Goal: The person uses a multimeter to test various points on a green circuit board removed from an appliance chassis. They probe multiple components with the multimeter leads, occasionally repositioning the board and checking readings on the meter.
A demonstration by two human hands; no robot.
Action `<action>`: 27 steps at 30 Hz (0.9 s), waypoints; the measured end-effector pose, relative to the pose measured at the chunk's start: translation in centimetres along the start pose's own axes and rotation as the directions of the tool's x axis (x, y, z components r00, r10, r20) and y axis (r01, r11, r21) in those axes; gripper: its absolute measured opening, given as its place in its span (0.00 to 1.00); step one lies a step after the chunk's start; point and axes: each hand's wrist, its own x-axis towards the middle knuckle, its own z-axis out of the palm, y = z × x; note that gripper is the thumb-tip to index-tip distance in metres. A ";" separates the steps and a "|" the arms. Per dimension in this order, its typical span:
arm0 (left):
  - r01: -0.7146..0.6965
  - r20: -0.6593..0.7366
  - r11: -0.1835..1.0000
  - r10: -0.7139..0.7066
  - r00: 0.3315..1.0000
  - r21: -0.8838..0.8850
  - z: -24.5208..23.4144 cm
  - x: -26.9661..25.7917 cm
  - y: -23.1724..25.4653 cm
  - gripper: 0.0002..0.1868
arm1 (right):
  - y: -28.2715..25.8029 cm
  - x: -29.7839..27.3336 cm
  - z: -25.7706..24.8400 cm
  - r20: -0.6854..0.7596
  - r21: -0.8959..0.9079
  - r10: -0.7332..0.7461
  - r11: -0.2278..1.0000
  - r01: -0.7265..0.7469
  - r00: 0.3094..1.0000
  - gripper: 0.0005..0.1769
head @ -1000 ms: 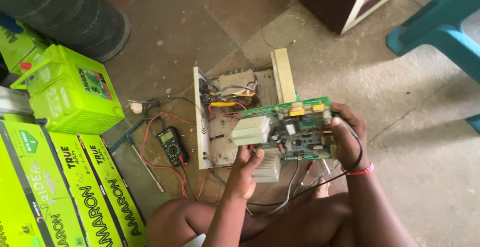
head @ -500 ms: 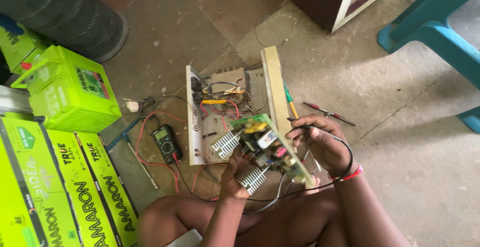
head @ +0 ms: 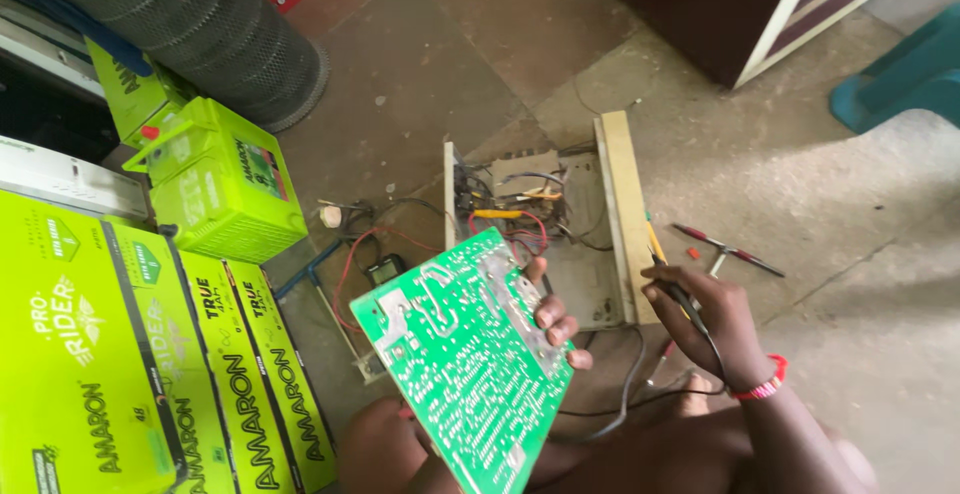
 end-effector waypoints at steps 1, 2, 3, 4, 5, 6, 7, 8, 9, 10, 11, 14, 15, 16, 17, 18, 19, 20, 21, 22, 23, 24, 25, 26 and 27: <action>0.034 -0.014 0.999 -0.035 0.999 -0.024 0.1 -0.1 0.6 0.50 | 0.1 0.0 0.4 0.016 -0.009 -0.034 0.999 0.035 0.999 0.15; 0.068 -0.026 0.996 -0.070 0.997 -0.053 0.0 -0.2 1.1 0.47 | 0.1 0.0 0.8 0.031 -0.020 -0.068 0.997 0.068 0.997 0.15; 0.102 -0.036 0.991 -0.105 0.994 -0.081 0.0 -0.1 1.6 0.45 | 0.0 0.0 1.4 0.066 0.029 0.030 0.999 -0.032 0.997 0.15; 0.100 -0.021 0.986 -0.103 0.994 -0.132 -0.2 -0.1 1.6 0.44 | -0.1 0.0 1.6 0.112 0.068 0.127 0.989 -0.135 0.986 0.15; 0.098 -0.006 0.979 -0.100 0.995 -0.181 -0.3 0.1 1.4 0.44 | -0.3 0.2 2.0 0.159 0.102 0.221 0.966 -0.238 0.962 0.15; 0.092 0.006 0.968 -0.093 0.996 -0.233 -0.3 0.1 1.4 0.43 | -0.6 0.6 2.4 0.146 0.179 0.242 0.947 -0.266 0.959 0.15; 0.075 -0.023 0.965 -0.083 0.996 -0.250 -0.1 -0.2 1.4 0.45 | -1.0 1.0 2.8 0.135 0.255 0.265 0.922 -0.291 0.955 0.15; 0.053 -0.059 0.963 -0.071 0.996 -0.263 0.4 -0.7 1.3 0.47 | -1.6 1.5 3.5 0.130 0.335 0.288 0.888 -0.316 0.949 0.16; 0.031 -0.095 0.961 -0.060 0.994 -0.276 0.9 -1.1 1.2 0.48 | -2.1 2.1 3.8 0.102 0.328 0.262 0.902 -0.281 0.960 0.15; 0.027 -0.159 0.950 -0.080 0.984 -0.311 1.5 -1.6 1.4 0.49 | -2.7 2.8 4.0 0.070 0.328 0.241 0.911 -0.250 0.968 0.16; 0.020 -0.222 0.938 -0.103 0.970 -0.346 2.1 -2.0 1.7 0.49 | -3.2 3.5 4.3 0.038 0.327 0.219 0.919 -0.219 0.975 0.16; 0.063 -0.252 0.903 -0.185 0.950 -0.426 2.5 -1.5 3.0 0.45 | -4.5 5.7 5.7 0.112 0.379 0.163 0.905 -0.194 0.980 0.17; 0.083 -0.232 0.891 -0.205 0.951 -0.446 2.5 -1.1 3.2 0.43 | -4.9 6.1 6.2 0.135 0.387 0.180 0.896 -0.219 0.974 0.17; 0.072 -0.228 0.898 -0.187 0.956 -0.433 2.6 -0.7 3.4 0.46 | -5.1 6.6 6.9 0.160 0.397 0.194 0.885 -0.243 0.968 0.18; 0.061 -0.224 0.905 -0.168 0.960 -0.420 2.6 -0.4 3.5 0.48 | -5.1 6.9 7.4 0.185 0.407 0.207 0.874 -0.267 0.961 0.18; 0.048 -0.225 0.911 -0.152 0.962 -0.409 2.9 -0.1 3.5 0.50 | -5.0 6.9 7.7 0.205 0.404 0.179 0.880 -0.250 0.962 0.19; 0.049 -0.265 0.921 -0.162 0.950 -0.387 3.2 -0.1 3.6 0.49 | -4.8 6.7 8.0 0.224 0.401 0.151 0.886 -0.233 0.963 0.20; 0.048 -0.300 0.928 -0.168 0.939 -0.370 3.6 -0.2 3.7 0.48 | -4.4 6.5 8.1 0.245 0.392 0.122 0.895 -0.214 0.962 0.20; 0.048 -0.334 0.935 -0.173 0.927 -0.352 4.0 -0.3 3.6 0.47 | -4.0 6.3 8.1 0.277 0.436 0.168 0.855 -0.280 0.946 0.21; 0.065 -0.337 0.925 -0.201 0.920 -0.375 4.2 -0.1 3.5 0.46 | -3.5 6.2 7.9 0.303 0.475 0.211 0.812 -0.339 0.929 0.21; 0.082 -0.340 0.914 -0.230 0.912 -0.398 4.5 0.1 3.3 0.45 | -2.9 6.0 7.7 0.331 0.511 0.251 0.763 -0.397 0.909 0.22; 0.102 -0.342 0.901 -0.262 0.902 -0.421 4.7 0.2 3.3 0.44 | -2.4 5.9 7.5 0.352 0.537 0.246 0.737 -0.410 0.903 0.22; 0.120 -0.384 0.889 -0.309 0.870 -0.442 5.0 0.3 3.2 0.44 | -1.9 5.8 7.4 0.372 0.562 0.239 0.711 -0.423 0.897 0.23; 0.136 -0.425 0.874 -0.356 0.832 -0.466 5.5 0.1 3.4 0.44 | -1.4 5.7 7.3 0.392 0.586 0.235 0.681 -0.439 0.889 0.23; 0.153 -0.416 0.854 -0.389 0.822 -0.497 5.5 0.3 3.1 0.43 | -0.9 5.6 7.3 0.414 0.617 0.208 0.652 -0.441 0.886 0.23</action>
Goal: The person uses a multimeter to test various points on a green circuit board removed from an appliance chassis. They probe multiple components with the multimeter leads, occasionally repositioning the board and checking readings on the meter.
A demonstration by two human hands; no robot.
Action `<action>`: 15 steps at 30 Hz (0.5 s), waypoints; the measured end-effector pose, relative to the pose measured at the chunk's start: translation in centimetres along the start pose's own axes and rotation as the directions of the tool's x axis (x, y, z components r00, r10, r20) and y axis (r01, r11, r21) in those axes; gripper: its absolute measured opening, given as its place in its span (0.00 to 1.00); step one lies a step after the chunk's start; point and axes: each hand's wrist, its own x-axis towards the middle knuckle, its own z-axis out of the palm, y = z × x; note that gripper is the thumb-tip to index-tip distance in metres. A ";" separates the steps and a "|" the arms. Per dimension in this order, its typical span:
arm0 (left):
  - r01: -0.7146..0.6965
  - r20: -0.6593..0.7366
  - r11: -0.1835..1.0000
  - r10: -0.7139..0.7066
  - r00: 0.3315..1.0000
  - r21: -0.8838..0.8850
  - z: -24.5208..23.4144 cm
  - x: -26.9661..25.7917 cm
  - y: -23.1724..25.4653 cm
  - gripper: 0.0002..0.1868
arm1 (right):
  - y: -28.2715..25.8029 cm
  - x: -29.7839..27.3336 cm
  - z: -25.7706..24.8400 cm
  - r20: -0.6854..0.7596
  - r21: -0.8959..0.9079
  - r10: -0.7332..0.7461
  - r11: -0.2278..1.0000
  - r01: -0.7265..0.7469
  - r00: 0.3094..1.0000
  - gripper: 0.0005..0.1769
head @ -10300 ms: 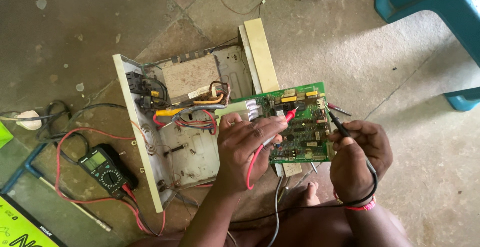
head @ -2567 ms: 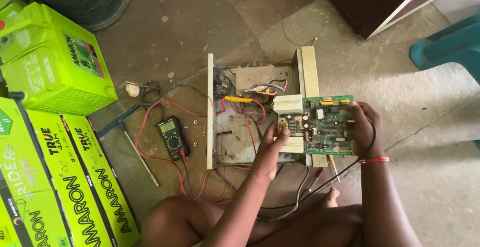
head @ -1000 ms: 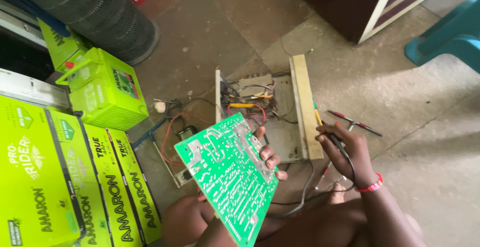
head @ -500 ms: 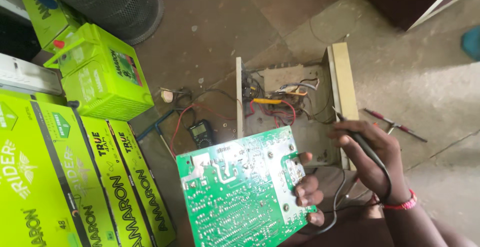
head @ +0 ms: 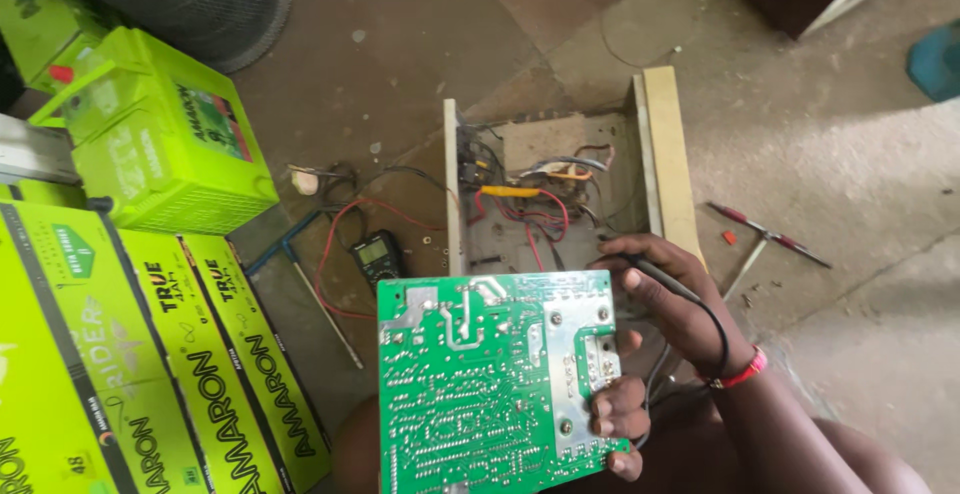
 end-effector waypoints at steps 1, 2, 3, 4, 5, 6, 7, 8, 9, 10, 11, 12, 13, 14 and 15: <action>0.040 -0.013 0.999 -0.040 0.999 -0.026 0.0 0.2 -0.2 0.42 | 0.4 0.0 -0.2 0.027 0.044 -0.002 0.999 0.001 1.000 0.23; 0.086 0.034 0.995 -0.084 0.996 -0.058 -0.3 1.0 -0.3 0.40 | 0.7 -0.1 -0.3 0.054 0.087 -0.006 0.996 0.001 0.999 0.23; 0.104 0.051 0.994 -0.102 0.993 -0.039 -0.4 1.4 -0.2 0.41 | 0.8 -0.1 -0.5 0.067 0.038 0.000 0.999 -0.002 0.998 0.23; 0.121 0.069 0.992 -0.119 0.990 -0.021 -0.7 2.0 -0.3 0.43 | 0.8 -0.2 -0.6 0.080 -0.011 0.007 1.000 -0.006 0.997 0.23; 0.097 0.059 0.995 -0.099 0.993 0.039 -0.9 2.0 -0.4 0.49 | 0.7 -0.2 -0.8 0.096 -0.064 0.018 0.998 -0.012 0.995 0.22; 0.073 0.050 0.992 -0.078 0.996 0.099 -1.3 2.1 -0.4 0.55 | 0.4 -0.3 -1.0 0.090 -0.066 0.019 0.998 -0.013 0.996 0.22; 0.077 0.098 0.994 -0.085 0.992 0.082 -1.9 2.4 -0.4 0.54 | 0.0 -0.3 -1.3 0.087 -0.069 0.021 0.998 -0.015 0.996 0.22; 0.081 0.146 0.995 -0.090 0.985 0.065 -2.7 3.0 -0.1 0.53 | -0.4 -0.4 -1.6 0.085 -0.072 0.023 0.997 -0.017 0.996 0.21; 0.087 0.193 0.995 -0.094 0.977 0.046 -3.7 3.5 0.2 0.51 | -1.0 -0.6 -2.1 0.024 -0.161 -0.040 0.986 0.043 0.999 0.20; 0.064 0.223 0.993 -0.085 0.971 0.099 -4.5 3.7 0.7 0.50 | -1.5 -0.6 -2.7 -0.031 -0.254 -0.107 0.963 0.096 0.994 0.19; 0.038 0.251 0.988 -0.075 0.965 0.148 -5.4 3.7 1.4 0.49 | -2.0 -0.8 -3.1 -0.079 -0.345 -0.173 0.929 0.136 0.982 0.18; 0.011 0.279 0.981 -0.066 0.958 0.194 -6.3 3.6 2.0 0.48 | -2.5 -0.9 -3.6 -0.146 -0.393 -0.205 0.910 0.134 0.968 0.18; -0.035 0.326 0.977 -0.036 0.945 0.209 -7.1 3.6 2.5 0.47 | -2.9 -1.1 -4.2 -0.207 -0.441 -0.238 0.889 0.127 0.949 0.18; -0.081 0.372 0.972 -0.007 0.928 0.220 -7.8 3.7 3.1 0.46 | -3.3 -1.2 -4.7 -0.264 -0.488 -0.273 0.865 0.116 0.925 0.18; -0.132 0.420 0.964 0.025 0.907 0.229 -8.3 3.4 3.5 0.45 | -3.8 -1.3 -5.2 -0.244 -0.623 -0.362 0.770 0.141 0.900 0.17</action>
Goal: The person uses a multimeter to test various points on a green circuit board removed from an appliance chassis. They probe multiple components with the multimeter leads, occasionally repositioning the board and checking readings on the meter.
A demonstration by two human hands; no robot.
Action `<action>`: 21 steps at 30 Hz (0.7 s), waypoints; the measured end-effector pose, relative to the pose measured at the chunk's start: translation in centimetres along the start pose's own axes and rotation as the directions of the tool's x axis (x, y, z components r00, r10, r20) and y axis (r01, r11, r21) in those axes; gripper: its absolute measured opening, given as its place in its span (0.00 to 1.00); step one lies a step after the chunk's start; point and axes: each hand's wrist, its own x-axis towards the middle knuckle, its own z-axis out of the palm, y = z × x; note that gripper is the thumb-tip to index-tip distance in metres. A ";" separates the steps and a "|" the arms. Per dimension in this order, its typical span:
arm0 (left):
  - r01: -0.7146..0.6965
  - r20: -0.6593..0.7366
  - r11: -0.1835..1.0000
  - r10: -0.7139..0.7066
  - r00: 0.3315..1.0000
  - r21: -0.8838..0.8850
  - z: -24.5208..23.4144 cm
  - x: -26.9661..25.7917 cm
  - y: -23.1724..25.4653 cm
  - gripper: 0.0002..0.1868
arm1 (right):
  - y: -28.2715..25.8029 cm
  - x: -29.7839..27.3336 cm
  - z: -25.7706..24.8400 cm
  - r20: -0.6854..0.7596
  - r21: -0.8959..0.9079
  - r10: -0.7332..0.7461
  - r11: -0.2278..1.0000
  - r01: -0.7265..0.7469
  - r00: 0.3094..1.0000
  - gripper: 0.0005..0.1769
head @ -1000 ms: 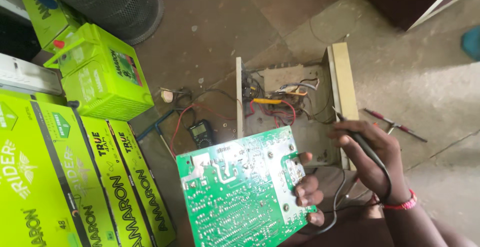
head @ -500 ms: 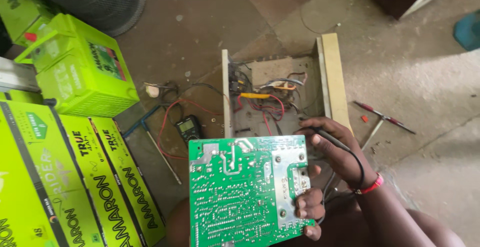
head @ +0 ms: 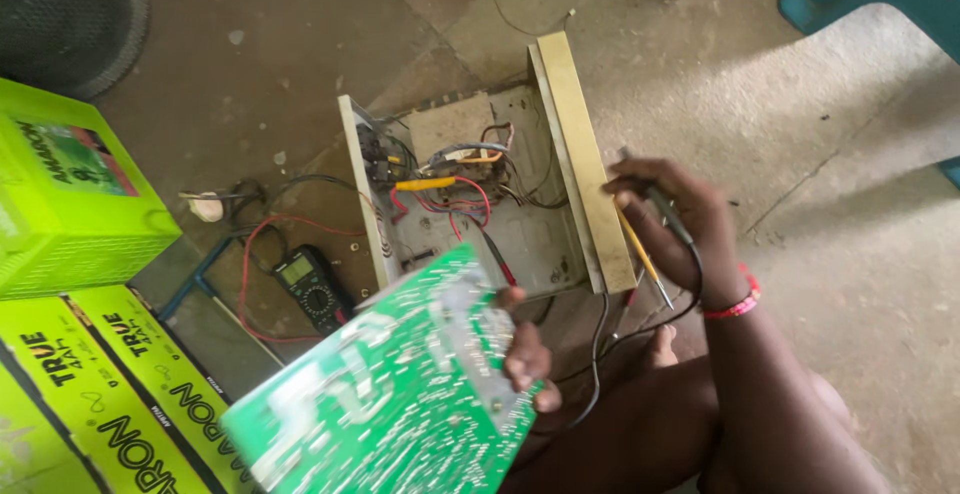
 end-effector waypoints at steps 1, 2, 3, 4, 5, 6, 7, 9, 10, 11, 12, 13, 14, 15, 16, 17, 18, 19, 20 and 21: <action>-0.038 0.019 0.998 0.037 0.999 0.042 -0.1 -0.5 0.4 0.43 | 0.0 0.1 -0.7 -0.027 -0.144 -0.090 0.986 0.085 0.996 0.17; -0.079 0.040 0.993 0.076 0.996 0.088 -0.1 -1.0 1.1 0.42 | 0.1 0.3 -1.4 -0.038 -0.285 -0.185 0.944 0.167 0.982 0.17; -0.121 0.062 0.984 0.113 0.992 0.132 0.2 -1.5 1.6 0.40 | 0.2 0.2 -2.1 0.002 -0.354 -0.180 0.920 0.169 0.984 0.18; -0.172 0.040 0.974 0.168 0.985 0.149 0.6 -2.1 1.9 0.40 | 0.4 0.1 -2.7 0.042 -0.418 -0.174 0.891 0.175 0.984 0.20; -0.222 0.019 0.961 0.222 0.975 0.167 1.2 -2.7 2.1 0.40 | 0.7 0.1 -3.3 0.082 -0.480 -0.164 0.858 0.184 0.983 0.21; -0.273 -0.001 0.944 0.278 0.961 0.186 1.8 -3.2 2.4 0.41 | 1.2 0.1 -3.6 0.131 -0.507 -0.056 0.854 0.115 0.990 0.25; -0.291 -0.024 0.935 0.302 0.953 0.204 2.3 -3.8 2.9 0.39 | 1.7 0.2 -3.9 0.175 -0.537 0.055 0.842 0.049 0.983 0.29; -0.326 -0.066 0.915 0.350 0.934 0.239 3.0 -4.7 3.8 0.35 | 3.0 0.2 -4.5 0.215 -0.640 0.273 0.765 -0.076 0.938 0.32; -0.350 -0.063 0.909 0.372 0.926 0.226 3.3 -5.0 4.3 0.34 | 3.7 0.2 -4.8 0.205 -0.704 0.377 0.698 -0.132 0.903 0.31; -0.373 -0.060 0.903 0.394 0.917 0.213 3.4 -5.3 4.8 0.32 | 4.4 0.1 -5.0 0.184 -0.763 0.476 0.620 -0.180 0.860 0.30; -0.397 -0.057 0.896 0.415 0.908 0.200 3.4 -5.6 5.4 0.31 | 5.1 0.1 -5.2 0.162 -0.782 0.501 0.591 -0.199 0.850 0.29; -0.416 -0.041 0.884 0.434 0.900 0.214 3.6 -5.9 5.8 0.30 | 5.8 0.0 -5.3 0.140 -0.799 0.525 0.560 -0.217 0.839 0.28; -0.432 -0.026 0.872 0.449 0.893 0.228 3.6 -6.2 6.4 0.29 | 6.4 0.0 -5.4 0.113 -0.815 0.549 0.528 -0.239 0.828 0.27; -0.448 -0.010 0.861 0.464 0.886 0.241 3.6 -6.4 6.9 0.29 | 7.0 0.0 -5.4 0.109 -0.831 0.557 0.506 -0.233 0.823 0.26; -0.468 0.026 0.855 0.475 0.879 0.225 3.5 -6.6 7.3 0.28 | 7.6 0.0 -5.3 0.101 -0.845 0.564 0.483 -0.228 0.820 0.25; -0.488 0.062 0.848 0.486 0.872 0.207 3.3 -6.8 7.7 0.27 | 7.9 -0.1 -5.3 0.094 -0.860 0.570 0.460 -0.223 0.816 0.25; -0.508 0.100 0.840 0.498 0.861 0.190 3.0 -6.8 8.1 0.27 | 8.0 -0.1 -5.4 0.077 -0.854 0.595 0.454 -0.256 0.800 0.25; -0.515 0.121 0.842 0.501 0.857 0.163 2.8 -7.0 8.3 0.27 | 8.0 0.0 -5.5 0.059 -0.847 0.620 0.446 -0.289 0.783 0.25; -0.524 0.143 0.841 0.506 0.850 0.135 2.5 -7.1 8.6 0.26 | 7.8 0.1 -5.5 0.044 -0.841 0.643 0.438 -0.319 0.765 0.25; -0.531 0.165 0.841 0.512 0.843 0.107 2.3 -7.3 8.8 0.26 | 7.3 0.1 -5.6 0.032 -0.845 0.647 0.425 -0.325 0.762 0.25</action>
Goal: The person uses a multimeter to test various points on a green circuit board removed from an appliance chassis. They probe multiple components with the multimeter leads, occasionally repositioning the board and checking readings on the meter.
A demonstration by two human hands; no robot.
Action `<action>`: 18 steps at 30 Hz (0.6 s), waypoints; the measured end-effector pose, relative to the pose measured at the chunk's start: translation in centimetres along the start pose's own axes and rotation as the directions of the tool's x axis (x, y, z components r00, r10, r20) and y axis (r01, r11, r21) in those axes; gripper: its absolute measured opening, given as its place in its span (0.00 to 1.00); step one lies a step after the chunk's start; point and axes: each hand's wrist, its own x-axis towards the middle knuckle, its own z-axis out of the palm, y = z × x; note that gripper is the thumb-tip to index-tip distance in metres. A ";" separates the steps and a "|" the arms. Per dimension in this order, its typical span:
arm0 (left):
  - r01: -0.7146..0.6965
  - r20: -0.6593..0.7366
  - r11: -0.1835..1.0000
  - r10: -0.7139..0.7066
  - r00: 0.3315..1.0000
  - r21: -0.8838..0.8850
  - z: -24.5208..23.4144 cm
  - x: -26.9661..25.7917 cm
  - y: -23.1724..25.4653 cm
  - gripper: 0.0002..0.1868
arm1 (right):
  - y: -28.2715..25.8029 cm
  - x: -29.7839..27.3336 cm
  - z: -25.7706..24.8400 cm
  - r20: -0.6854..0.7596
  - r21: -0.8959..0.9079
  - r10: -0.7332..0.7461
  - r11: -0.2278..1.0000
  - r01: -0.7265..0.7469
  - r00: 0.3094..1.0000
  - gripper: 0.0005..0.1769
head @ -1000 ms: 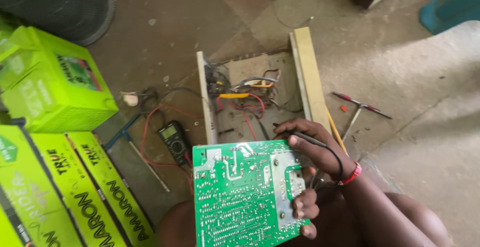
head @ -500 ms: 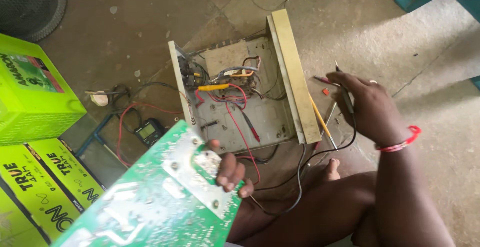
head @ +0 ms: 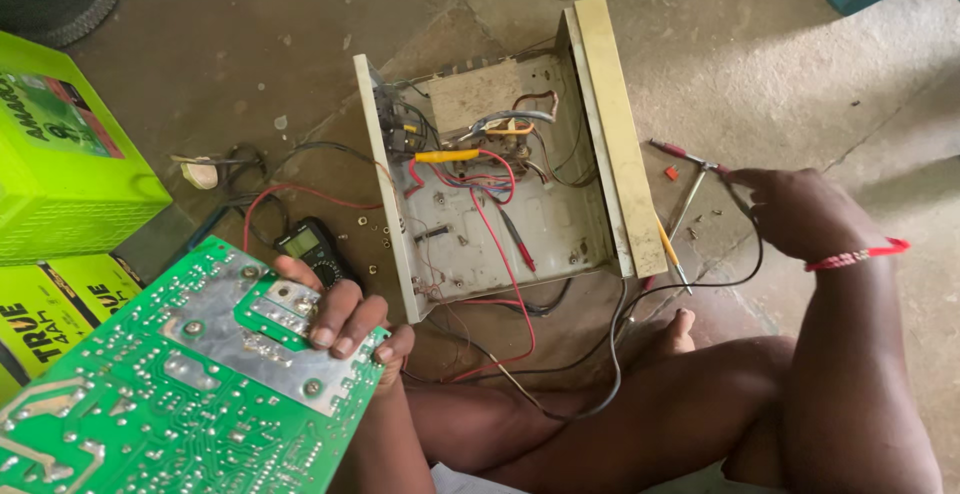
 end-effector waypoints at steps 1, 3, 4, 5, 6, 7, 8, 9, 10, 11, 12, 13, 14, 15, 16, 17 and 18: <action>-0.010 0.007 1.000 0.010 1.000 -0.016 -0.3 -0.1 0.2 0.26 | 0.1 -0.5 -0.6 -0.004 -0.011 0.012 1.000 -0.012 1.000 0.25; -0.029 0.021 0.998 0.030 0.999 -0.049 -0.7 -0.4 0.5 0.26 | -0.4 -1.3 -1.6 -0.050 -0.030 -0.030 0.999 0.029 0.998 0.24; -0.038 0.014 0.998 0.039 0.999 -0.053 -0.8 -0.5 0.7 0.26 | -0.7 -1.8 -2.2 -0.092 -0.040 -0.085 0.996 0.081 0.992 0.24; -0.045 0.007 0.997 0.045 0.999 -0.058 -0.9 -0.5 0.9 0.26 | -1.2 -2.4 -2.7 -0.133 -0.053 -0.138 0.990 0.132 0.981 0.24; -0.052 0.000 0.997 0.052 0.999 -0.063 -1.0 -0.5 1.0 0.26 | -1.8 -2.9 -3.3 -0.138 0.045 -0.151 0.986 0.159 0.979 0.24; -0.058 -0.008 0.996 0.058 0.998 -0.064 -1.1 -0.6 1.1 0.25 | -2.5 -3.6 -3.8 -0.143 0.143 -0.162 0.973 0.183 0.976 0.23; -0.064 -0.015 0.996 0.063 0.998 -0.066 -1.2 -0.6 1.2 0.24 | -3.5 -4.3 -4.3 -0.150 0.238 -0.173 0.949 0.205 0.973 0.22; -0.066 -0.022 0.995 0.065 0.998 -0.070 -1.3 -0.5 1.2 0.23 | -4.6 -5.0 -4.8 -0.221 0.390 -0.386 0.807 0.444 0.896 0.20; -0.066 -0.024 0.995 0.065 0.998 -0.077 -1.4 -0.4 1.1 0.23 | -5.8 -5.8 -5.3 -0.327 0.503 -0.555 0.584 0.638 0.765 0.18; -0.065 -0.026 0.994 0.063 0.998 -0.088 -1.6 -0.3 1.0 0.23 | -6.9 -6.8 -5.7 -0.315 0.584 -0.636 0.455 0.672 0.704 0.16; -0.063 -0.029 0.993 0.061 0.998 -0.098 -1.7 -0.3 0.8 0.22 | -8.2 -7.8 -5.7 -0.311 0.658 -0.709 0.319 0.682 0.633 0.14; -0.062 -0.032 0.994 0.059 0.998 -0.094 -1.8 -0.1 0.6 0.22 | -9.3 -8.9 -5.5 -0.301 0.711 -0.805 0.168 0.683 0.511 0.10; -0.060 -0.036 0.994 0.057 0.998 -0.091 -1.9 -0.1 0.3 0.22 | -10.2 -9.6 -5.2 -0.280 0.755 -0.871 0.059 0.653 0.403 0.10; -0.055 -0.042 0.994 0.051 0.998 -0.089 -2.0 0.1 0.0 0.23 | -10.7 -10.4 -4.8 -0.278 0.776 -0.892 0.009 0.630 0.356 0.10; -0.036 -0.055 0.995 0.031 0.998 -0.097 -2.1 0.2 -0.2 0.23 | -11.0 -11.0 -4.3 -0.269 0.803 -0.913 -0.037 0.595 0.306 0.10; -0.023 -0.068 0.994 0.016 0.998 -0.104 -2.0 0.3 -0.6 0.23 | -10.9 -11.4 -3.8 -0.256 0.825 -0.928 -0.064 0.562 0.271 0.10; -0.010 -0.081 0.994 0.001 0.997 -0.110 -2.1 0.5 -0.9 0.23 | -9.9 -11.4 -4.0 -0.254 0.836 -0.926 -0.065 0.544 0.279 0.11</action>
